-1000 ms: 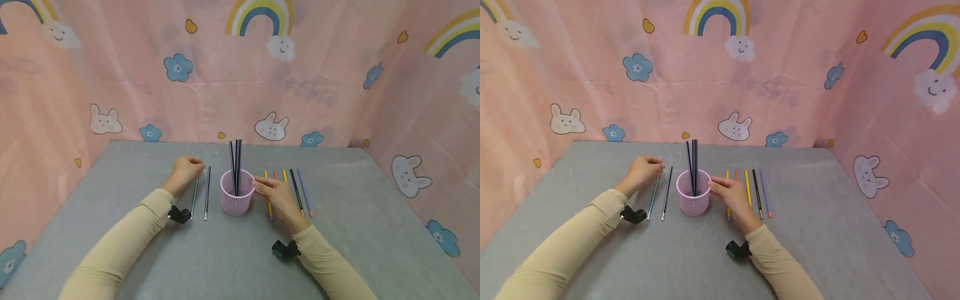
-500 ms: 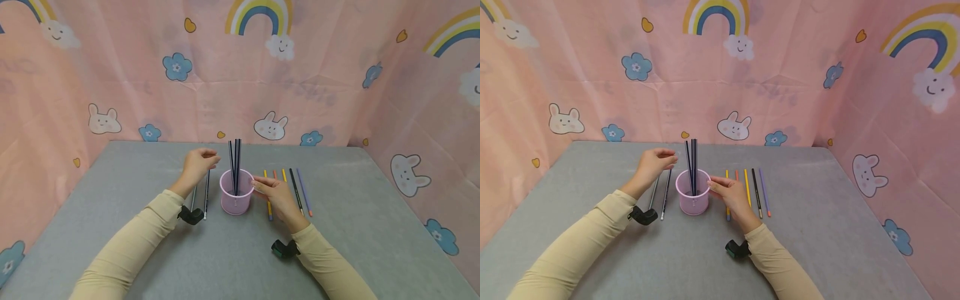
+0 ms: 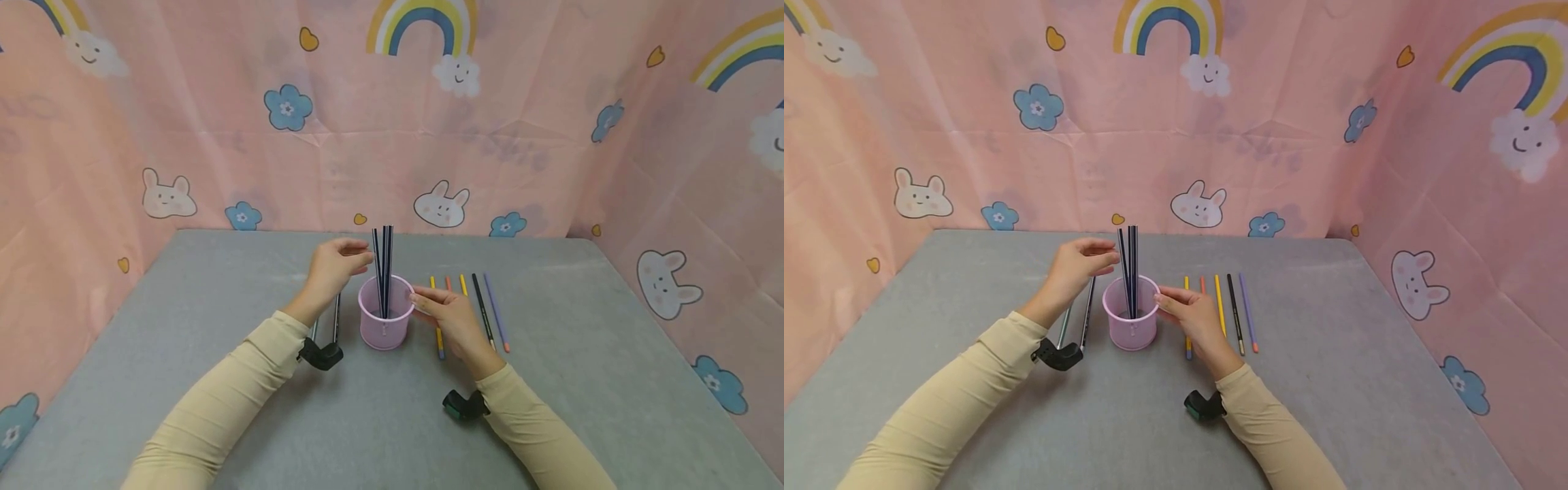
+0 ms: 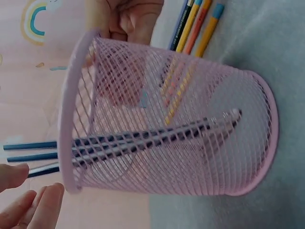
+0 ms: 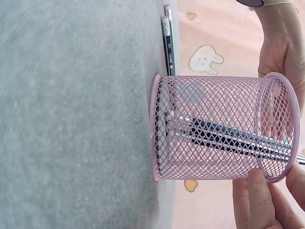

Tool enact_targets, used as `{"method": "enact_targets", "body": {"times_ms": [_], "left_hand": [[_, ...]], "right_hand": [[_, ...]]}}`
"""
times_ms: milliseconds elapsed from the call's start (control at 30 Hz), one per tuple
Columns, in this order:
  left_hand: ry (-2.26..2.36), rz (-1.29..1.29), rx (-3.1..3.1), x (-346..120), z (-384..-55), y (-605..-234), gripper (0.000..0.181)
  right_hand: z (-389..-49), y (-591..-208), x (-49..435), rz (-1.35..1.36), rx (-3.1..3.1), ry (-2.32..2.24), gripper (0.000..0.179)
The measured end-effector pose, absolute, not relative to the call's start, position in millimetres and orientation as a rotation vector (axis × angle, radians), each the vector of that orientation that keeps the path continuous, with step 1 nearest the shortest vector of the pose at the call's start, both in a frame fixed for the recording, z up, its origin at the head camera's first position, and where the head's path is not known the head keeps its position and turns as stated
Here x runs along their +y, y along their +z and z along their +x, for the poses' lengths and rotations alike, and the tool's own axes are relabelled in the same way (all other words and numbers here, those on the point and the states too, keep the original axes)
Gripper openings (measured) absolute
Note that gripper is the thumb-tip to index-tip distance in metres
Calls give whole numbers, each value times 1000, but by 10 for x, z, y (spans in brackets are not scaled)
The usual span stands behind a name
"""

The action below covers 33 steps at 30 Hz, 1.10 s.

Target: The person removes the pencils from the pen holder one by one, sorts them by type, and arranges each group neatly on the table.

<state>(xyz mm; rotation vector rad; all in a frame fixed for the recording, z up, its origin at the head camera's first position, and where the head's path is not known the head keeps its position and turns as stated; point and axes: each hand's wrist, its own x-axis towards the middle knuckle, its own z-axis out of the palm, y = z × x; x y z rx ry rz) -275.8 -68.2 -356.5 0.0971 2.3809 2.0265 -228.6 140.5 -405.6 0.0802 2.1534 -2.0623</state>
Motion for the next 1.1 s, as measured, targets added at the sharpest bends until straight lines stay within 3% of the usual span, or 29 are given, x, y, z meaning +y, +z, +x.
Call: {"method": "enact_targets", "body": {"times_ms": [333, 1100], "left_hand": [[1988, 90, 2340, -649, -2779, -3583, 45], [1963, 122, 2403, -566, -2779, -3636, 41]], "right_hand": [[-2296, -4044, 1398, 61, 2147, -2058, 35], [-2305, -4071, 1404, 71, 2142, -2061, 35]]}}
